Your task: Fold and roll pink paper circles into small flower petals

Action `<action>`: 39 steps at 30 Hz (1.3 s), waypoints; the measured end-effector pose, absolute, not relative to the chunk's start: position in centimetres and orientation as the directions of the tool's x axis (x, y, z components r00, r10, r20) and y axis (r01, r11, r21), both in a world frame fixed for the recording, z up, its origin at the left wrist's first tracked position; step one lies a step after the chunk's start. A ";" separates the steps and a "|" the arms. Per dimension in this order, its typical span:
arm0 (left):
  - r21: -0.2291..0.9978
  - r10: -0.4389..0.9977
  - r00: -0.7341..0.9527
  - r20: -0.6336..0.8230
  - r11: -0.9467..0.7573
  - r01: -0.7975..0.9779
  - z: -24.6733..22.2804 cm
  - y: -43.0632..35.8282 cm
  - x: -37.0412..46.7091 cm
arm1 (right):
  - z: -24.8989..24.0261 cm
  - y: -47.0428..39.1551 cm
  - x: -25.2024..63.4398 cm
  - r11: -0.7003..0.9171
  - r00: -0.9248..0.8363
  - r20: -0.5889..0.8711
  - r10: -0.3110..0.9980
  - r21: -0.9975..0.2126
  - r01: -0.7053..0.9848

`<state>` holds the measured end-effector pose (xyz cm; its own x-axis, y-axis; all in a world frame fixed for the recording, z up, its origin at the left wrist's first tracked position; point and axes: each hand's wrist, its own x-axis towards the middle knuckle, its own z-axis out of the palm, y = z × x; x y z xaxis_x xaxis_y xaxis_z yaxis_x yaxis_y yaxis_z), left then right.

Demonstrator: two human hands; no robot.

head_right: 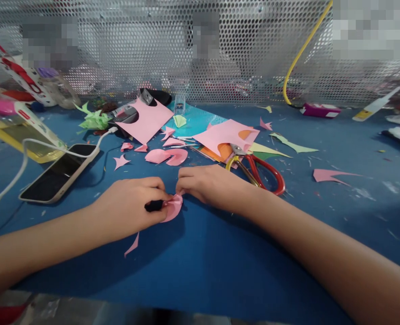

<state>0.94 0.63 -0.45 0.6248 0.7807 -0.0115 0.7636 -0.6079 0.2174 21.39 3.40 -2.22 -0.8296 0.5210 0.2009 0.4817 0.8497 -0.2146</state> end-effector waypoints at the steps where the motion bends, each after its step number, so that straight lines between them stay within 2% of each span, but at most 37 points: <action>1: 0.220 0.776 0.631 -0.007 -0.614 0.758 -0.5 0.6 0.9 | -2.3 3.4 21.4 0.853 -0.834 0.201 0.514 -0.219 0.474; 5: 0.285 0.766 0.643 0.026 -0.622 0.729 -0.5 0.8 0.6 | -2.4 3.3 21.2 0.814 -0.817 0.152 0.556 -0.295 0.500; 8: 0.389 0.768 0.641 0.012 -0.594 0.704 -0.6 1.5 0.4 | -2.3 3.2 21.0 0.729 -0.767 0.109 0.632 -0.420 0.541; 10: 0.460 0.785 0.620 -0.007 -0.548 0.699 -0.6 2.0 0.3 | -2.2 3.1 20.7 0.698 -0.750 0.089 0.655 -0.450 0.557; 14: 0.553 0.785 0.619 -0.035 -0.501 0.666 -0.8 2.7 0.3 | -2.1 3.1 20.4 0.698 -0.747 0.064 0.661 -0.416 0.582; 19: 0.553 0.788 0.613 -0.048 -0.490 0.674 -1.0 3.0 0.4 | -2.2 3.1 20.3 0.717 -0.770 0.057 0.636 -0.411 0.562; 26: 0.563 0.802 0.593 -0.062 -0.463 0.685 -1.1 3.2 0.4 | -2.1 2.5 19.8 0.735 -0.739 0.080 0.669 -0.214 0.643; 28: 0.580 0.809 0.586 -0.041 -0.458 0.673 -0.8 3.1 0.4 | -1.8 2.3 19.6 0.742 -0.729 0.148 0.668 -0.204 0.639; 29: 0.597 0.812 0.583 -0.018 -0.459 0.658 -0.6 3.1 0.3 | -1.7 2.3 19.5 0.733 -0.702 0.212 0.680 -0.243 0.636; 31: 0.632 0.821 0.569 0.045 -0.465 0.620 0.0 2.9 0.2 | -1.3 2.2 19.4 0.673 -0.579 0.344 0.740 -0.406 0.619; 34: 0.671 0.842 0.521 0.140 -0.468 0.575 0.8 2.5 0.3 | -1.0 2.3 19.6 0.538 -0.385 0.378 0.842 -0.643 0.546; 36: 0.687 0.848 0.488 0.204 -0.480 0.546 1.1 2.4 0.4 | -0.9 2.3 19.6 0.516 -0.376 0.362 0.853 -0.697 0.498; 39: 0.695 0.836 0.472 0.281 -0.516 0.500 1.3 2.2 0.4 | -0.8 2.2 19.6 0.566 -0.379 0.426 0.821 -0.691 0.449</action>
